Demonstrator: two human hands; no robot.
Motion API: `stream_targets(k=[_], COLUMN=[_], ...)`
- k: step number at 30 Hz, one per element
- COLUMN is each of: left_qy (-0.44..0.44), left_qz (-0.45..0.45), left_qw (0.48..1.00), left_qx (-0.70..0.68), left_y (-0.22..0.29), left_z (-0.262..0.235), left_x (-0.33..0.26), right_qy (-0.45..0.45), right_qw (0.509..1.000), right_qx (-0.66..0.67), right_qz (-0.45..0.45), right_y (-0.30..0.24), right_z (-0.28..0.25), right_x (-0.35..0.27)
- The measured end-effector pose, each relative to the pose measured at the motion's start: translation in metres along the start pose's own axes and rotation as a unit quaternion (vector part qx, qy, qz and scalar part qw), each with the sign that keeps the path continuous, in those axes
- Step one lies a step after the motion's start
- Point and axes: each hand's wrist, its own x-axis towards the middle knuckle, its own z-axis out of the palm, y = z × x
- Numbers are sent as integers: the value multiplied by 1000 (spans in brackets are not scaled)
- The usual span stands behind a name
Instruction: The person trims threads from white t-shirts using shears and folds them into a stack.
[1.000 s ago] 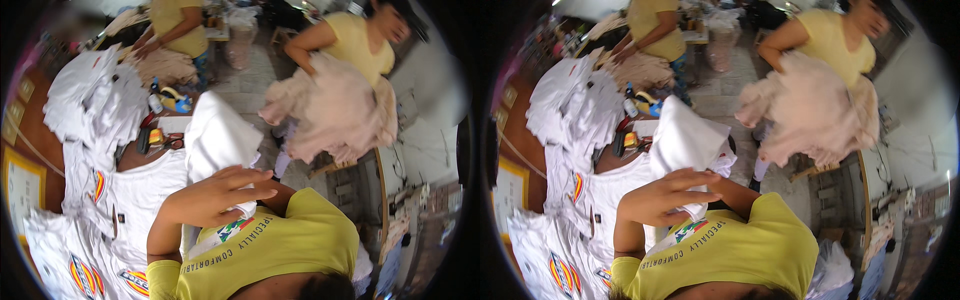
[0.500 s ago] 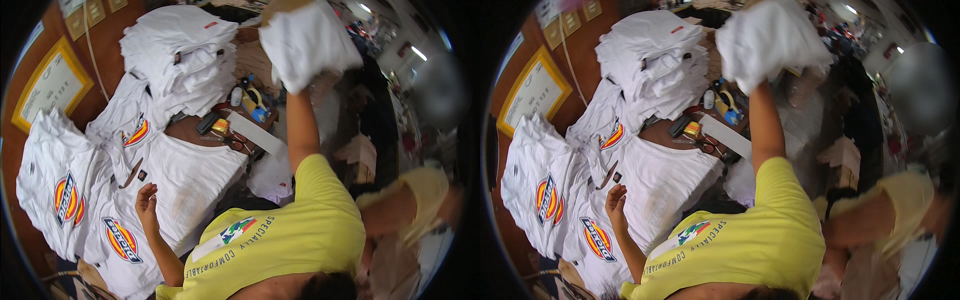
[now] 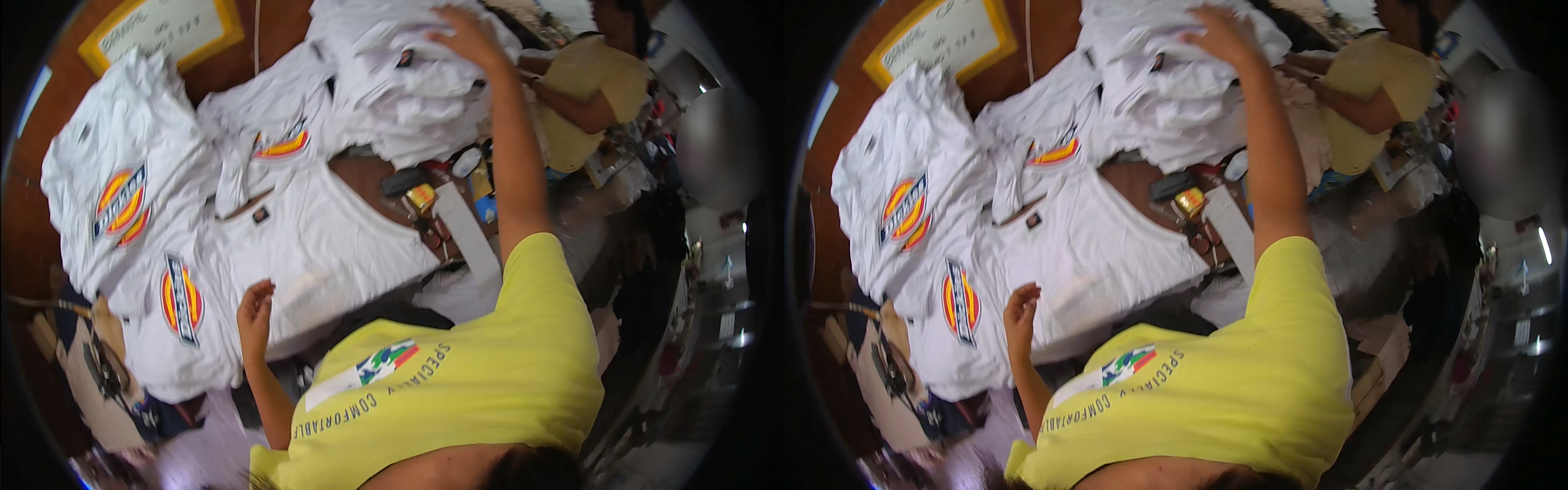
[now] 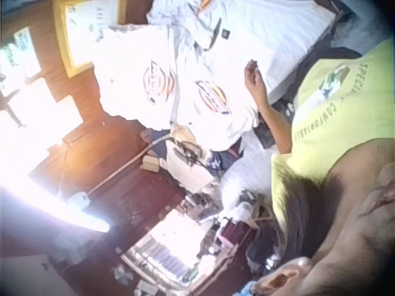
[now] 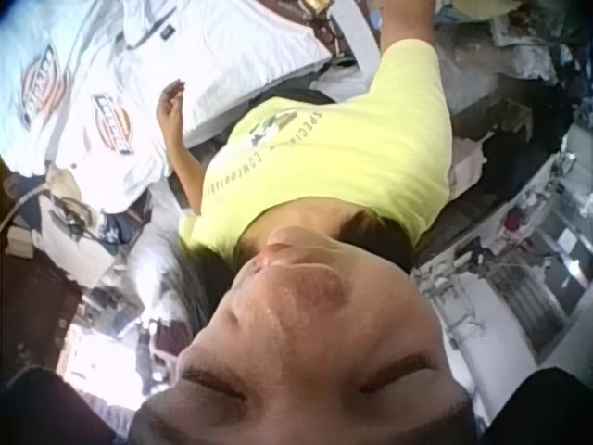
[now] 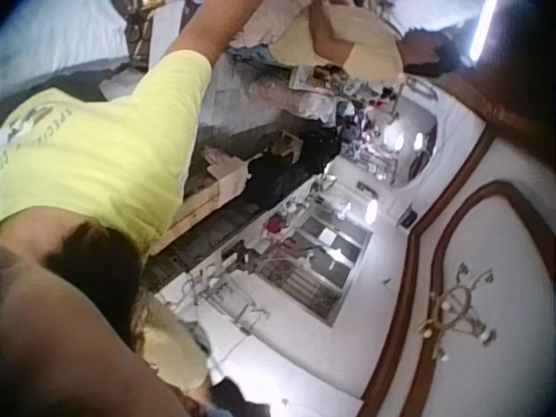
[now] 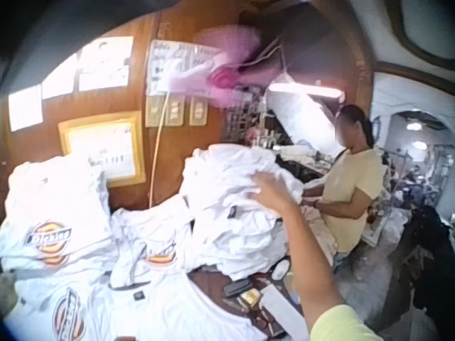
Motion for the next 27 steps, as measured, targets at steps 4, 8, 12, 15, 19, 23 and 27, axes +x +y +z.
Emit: stream_targets(k=[4,8,12,15,19,23,27], left_qy=[134,234,261,241,346,410,397], left_qz=[-5,39,4,-67,-48,-54,-130], left_qw=[956,831,803,810,807,839,907], left_qx=[262,503,536,530,476,353,62], left_y=[-33,-74,-69,-70,-94,-150,-175], left_z=[-31,-72,-63,-41,-29,-44,-46], left_x=[-24,-57,-70,-84,-100,-123,-125], right_qy=[98,-266,-362,-372,-295,-378,-368], right_qw=[946,808,865,858,905,718,714], right_qx=[306,510,322,300,266,535,550], right_qz=[34,125,133,186,151,237,229], right_y=[-98,-180,-203,-224,-229,-232,-215], right_z=[-51,-26,9,-6,-18,-41,-45], right_x=[-47,-159,-295,-325,-326,-318,-334])
